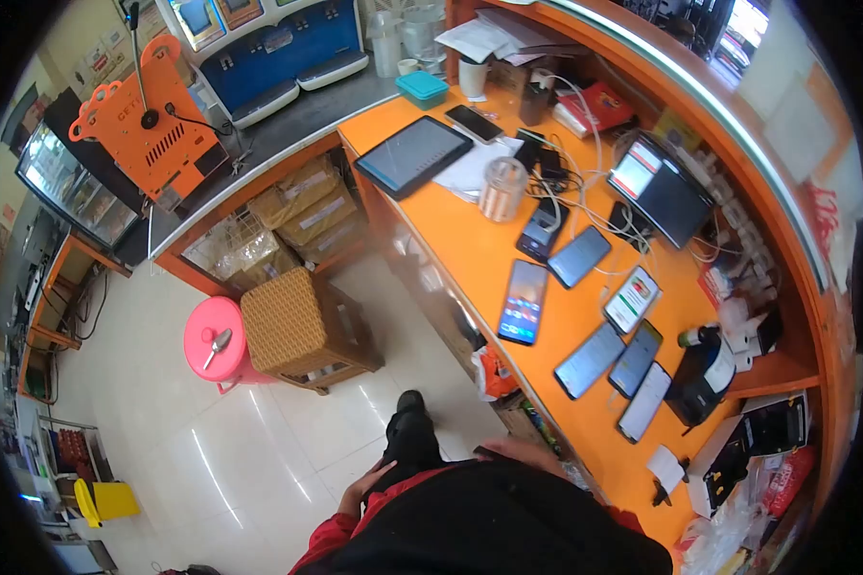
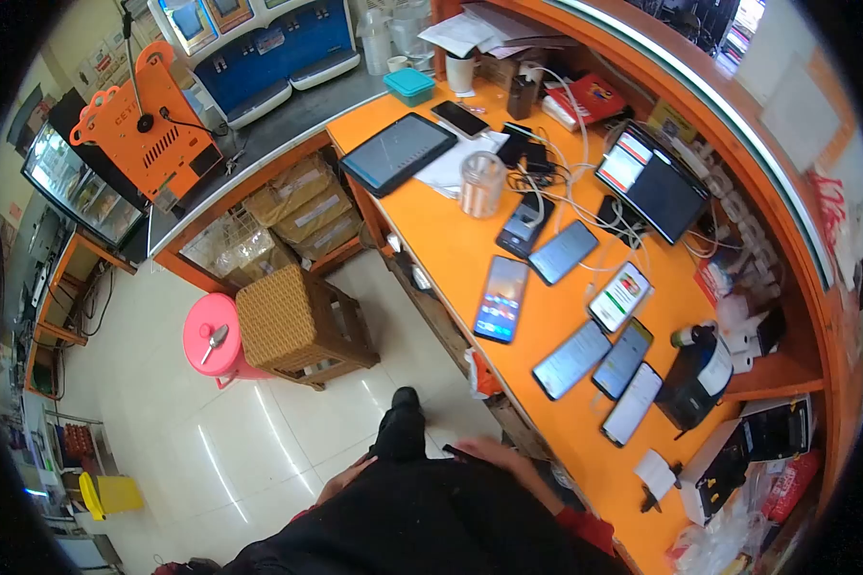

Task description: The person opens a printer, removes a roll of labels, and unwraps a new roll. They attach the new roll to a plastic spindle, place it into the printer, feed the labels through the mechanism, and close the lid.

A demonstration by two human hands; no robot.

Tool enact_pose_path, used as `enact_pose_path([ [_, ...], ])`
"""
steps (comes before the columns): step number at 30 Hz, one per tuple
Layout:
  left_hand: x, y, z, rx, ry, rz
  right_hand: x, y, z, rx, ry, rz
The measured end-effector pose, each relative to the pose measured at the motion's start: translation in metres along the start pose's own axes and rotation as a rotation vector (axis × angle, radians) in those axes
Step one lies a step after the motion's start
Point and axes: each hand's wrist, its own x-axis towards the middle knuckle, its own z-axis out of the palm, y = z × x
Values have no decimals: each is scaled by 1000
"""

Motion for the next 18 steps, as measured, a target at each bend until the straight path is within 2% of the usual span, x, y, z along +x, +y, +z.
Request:
enact_pose_path([
  [2, 26, 25, -44, 136, 2, 50, 24, -63, -47, -22, 53, 17],
  [3, 33, 45, -59, 189, 4, 55, 44, -77, -70, 193, 250, -197],
  [4, 41, 63, -75, 195, 26, -70, 48, -119, -106, 195, 424, -147],
  [5, 62, 64, -93, 278, 128, -5, 57, -143, -143, 11, 693, -314],
  [6, 90, 61, -118, 360, 159, 67, 61, -175, -178, 90, 882, -322],
  [7, 109, 64, -139, 443, 195, 141, 72, -191, -214, 70, 1074, -415],
  [9, 125, 96, -159, 560, 426, 296, 97, -208, -299, -13, 1321, -455],
  [10, 133, 111, -166, 422, 434, 332, 111, -221, -337, -92, 1445, -338],
  [12, 147, 137, -186, 266, 410, 383, 165, -194, -436, -209, 1563, -479],
  [14, 159, 161, -195, 202, 444, 409, 212, -175, -518, -355, 1619, -175],
  [16, 179, 157, -223, 395, 553, 498, 259, -146, -583, -520, 1634, -65],
  [17, 182, 155, -229, 276, 614, 521, 285, -135, -617, -592, 1647, -22],
  [18, 173, 163, -230, 323, 720, 412, 307, -122, -648, -542, 1510, 77],
])
